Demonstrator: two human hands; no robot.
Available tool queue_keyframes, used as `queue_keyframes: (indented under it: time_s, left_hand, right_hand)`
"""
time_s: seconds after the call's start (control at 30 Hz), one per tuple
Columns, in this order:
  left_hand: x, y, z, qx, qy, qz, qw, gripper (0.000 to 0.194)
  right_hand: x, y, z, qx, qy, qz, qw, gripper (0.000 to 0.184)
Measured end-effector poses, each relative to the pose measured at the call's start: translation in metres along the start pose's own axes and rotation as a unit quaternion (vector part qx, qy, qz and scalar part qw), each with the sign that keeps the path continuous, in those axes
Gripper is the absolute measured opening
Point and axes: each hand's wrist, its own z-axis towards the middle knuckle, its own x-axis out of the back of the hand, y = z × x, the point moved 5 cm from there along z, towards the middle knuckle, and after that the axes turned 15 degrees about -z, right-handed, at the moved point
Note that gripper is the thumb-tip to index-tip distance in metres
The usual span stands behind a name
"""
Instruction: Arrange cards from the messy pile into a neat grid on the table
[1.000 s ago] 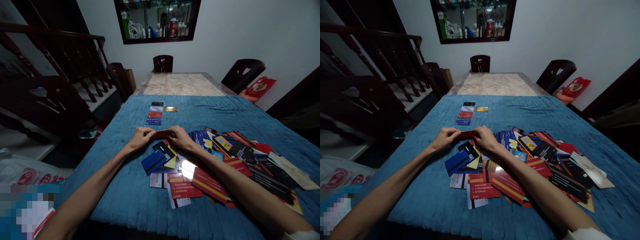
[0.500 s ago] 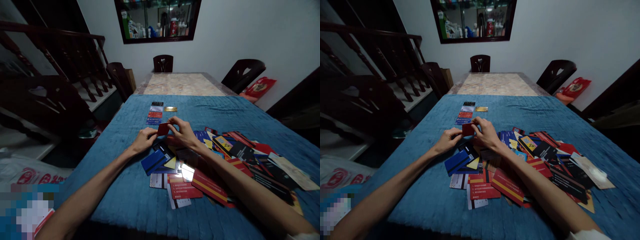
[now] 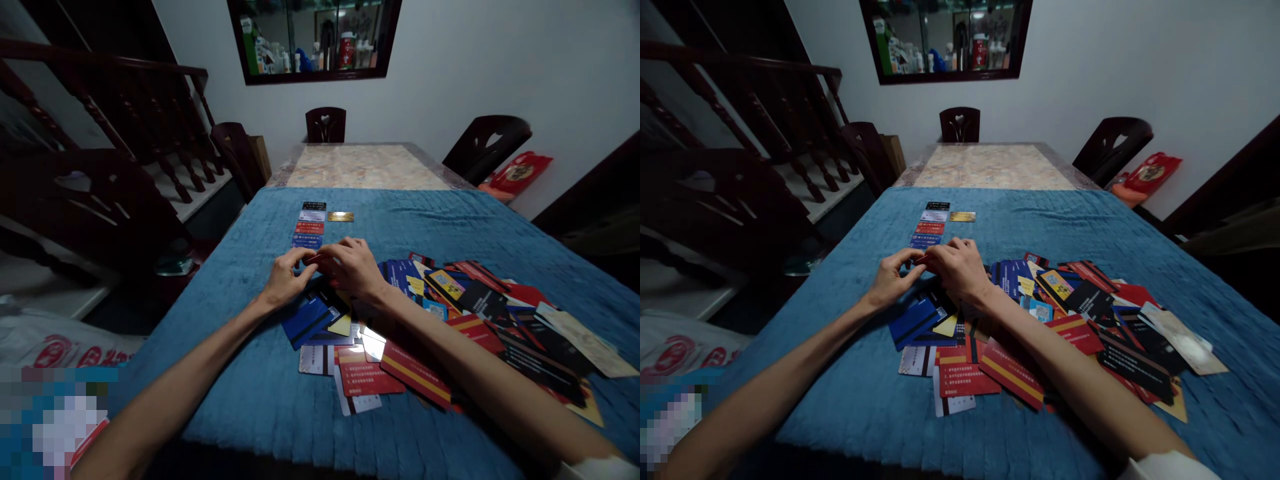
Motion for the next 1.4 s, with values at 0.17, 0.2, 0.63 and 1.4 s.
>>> queue_keyframes:
  time_s: [0.17,0.2,0.63,1.4]
  left_hand:
    - [0.005,-0.005,0.002,0.008,0.005,0.035,0.999,0.011]
    - [0.008,-0.007,0.003,0.014,0.009,0.040,0.999,0.009]
    - [0.013,-0.030,0.008,0.052,-0.052,0.097,0.993,0.006]
    - [0.018,-0.033,0.011,0.092,-0.023,-0.068,0.993,0.016]
  right_hand:
    - [-0.007,0.003,-0.002,-0.032,-0.045,0.047,0.997,0.027]
    - [-0.008,0.004,-0.003,-0.038,-0.055,0.057,0.996,0.027]
    - [-0.020,0.013,-0.007,-0.047,-0.027,0.070,0.996,0.023]
    - [-0.005,-0.004,-0.009,-0.001,0.020,-0.157,0.987,0.049]
